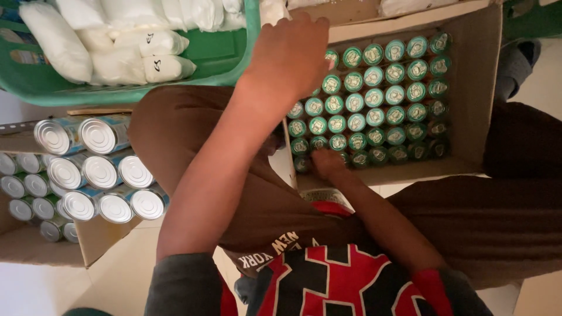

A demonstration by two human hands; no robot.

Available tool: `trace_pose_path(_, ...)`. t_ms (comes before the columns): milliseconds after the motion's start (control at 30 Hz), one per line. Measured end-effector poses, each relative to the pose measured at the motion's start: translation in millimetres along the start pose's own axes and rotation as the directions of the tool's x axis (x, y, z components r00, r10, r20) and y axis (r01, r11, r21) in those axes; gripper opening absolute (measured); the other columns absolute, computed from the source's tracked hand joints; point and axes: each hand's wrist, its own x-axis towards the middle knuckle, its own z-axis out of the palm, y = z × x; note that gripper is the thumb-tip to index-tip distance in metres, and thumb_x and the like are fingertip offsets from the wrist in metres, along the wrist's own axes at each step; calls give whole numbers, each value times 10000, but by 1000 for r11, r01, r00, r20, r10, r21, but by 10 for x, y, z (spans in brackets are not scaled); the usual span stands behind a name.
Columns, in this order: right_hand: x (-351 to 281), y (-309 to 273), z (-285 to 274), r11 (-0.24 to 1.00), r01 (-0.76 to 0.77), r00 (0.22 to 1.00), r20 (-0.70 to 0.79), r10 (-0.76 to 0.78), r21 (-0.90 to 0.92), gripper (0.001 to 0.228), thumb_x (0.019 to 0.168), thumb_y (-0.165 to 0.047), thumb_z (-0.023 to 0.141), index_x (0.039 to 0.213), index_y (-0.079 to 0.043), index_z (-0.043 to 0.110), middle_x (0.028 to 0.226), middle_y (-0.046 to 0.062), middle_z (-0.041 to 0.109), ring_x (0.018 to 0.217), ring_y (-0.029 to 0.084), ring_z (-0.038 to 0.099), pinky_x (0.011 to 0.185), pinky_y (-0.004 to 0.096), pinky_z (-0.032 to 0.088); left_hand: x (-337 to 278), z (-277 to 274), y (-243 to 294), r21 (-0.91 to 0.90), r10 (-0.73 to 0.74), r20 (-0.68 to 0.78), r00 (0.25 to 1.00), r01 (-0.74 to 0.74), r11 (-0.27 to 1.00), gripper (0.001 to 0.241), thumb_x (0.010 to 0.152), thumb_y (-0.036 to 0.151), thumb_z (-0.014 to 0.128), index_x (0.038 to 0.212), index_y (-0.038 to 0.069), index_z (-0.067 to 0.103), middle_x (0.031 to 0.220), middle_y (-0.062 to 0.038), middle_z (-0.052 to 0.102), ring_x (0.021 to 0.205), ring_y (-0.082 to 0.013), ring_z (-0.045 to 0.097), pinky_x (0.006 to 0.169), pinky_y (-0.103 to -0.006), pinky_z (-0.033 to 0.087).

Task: Organize and stock canned goods onto store shelves from a box on the floor.

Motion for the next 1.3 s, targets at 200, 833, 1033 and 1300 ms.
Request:
trace_pose_path(200, 176, 67, 144, 999, -28, 999, 19, 28, -31, 227, 922, -154, 576, 1004, -44, 757, 1137, 243, 715, 1011, 425, 717, 849, 534, 588, -79, -70, -2, -28, -43, 34, 999, 44, 999, 421, 857, 387, 793, 1070, 56, 643, 999, -173, 696, 913, -387, 698, 754, -520, 540)
trace_pose_path(833, -278, 132, -1168, 934, 345, 936, 33, -350, 93, 154, 804, -166, 636, 816, -38, 719, 870, 213, 712, 820, 391, 683, 742, 520, 546, -245, 91, 169, -53, 66, 244, 968, -55, 997, 191, 868, 82, 636, 1025, 119, 738, 1038, -142, 724, 992, -374, 710, 807, -553, 544)
trace_pose_path(1033, -587, 182, -1993, 860, 425, 903, -68, -424, 282, 195, 897, -161, 612, 800, -10, 689, 686, 166, 675, 612, 296, 673, 636, 442, 519, -295, -143, 159, -60, 78, 377, 923, -59, 996, 332, 704, 104, 818, 1027, 75, 749, 1065, -182, 728, 1007, -388, 713, 813, -510, 580)
trace_pose_path(1300, -1019, 116, -2992, 743, 356, 934, -203, -293, 567, 197, 929, -182, 646, 882, -25, 755, 548, 26, 578, 459, 106, 504, 447, 323, 405, -280, -362, 81, -214, 196, 477, 857, -103, 971, 802, 431, 316, 1022, 1093, 20, 680, 1119, -206, 707, 1092, -397, 667, 922, -473, 538)
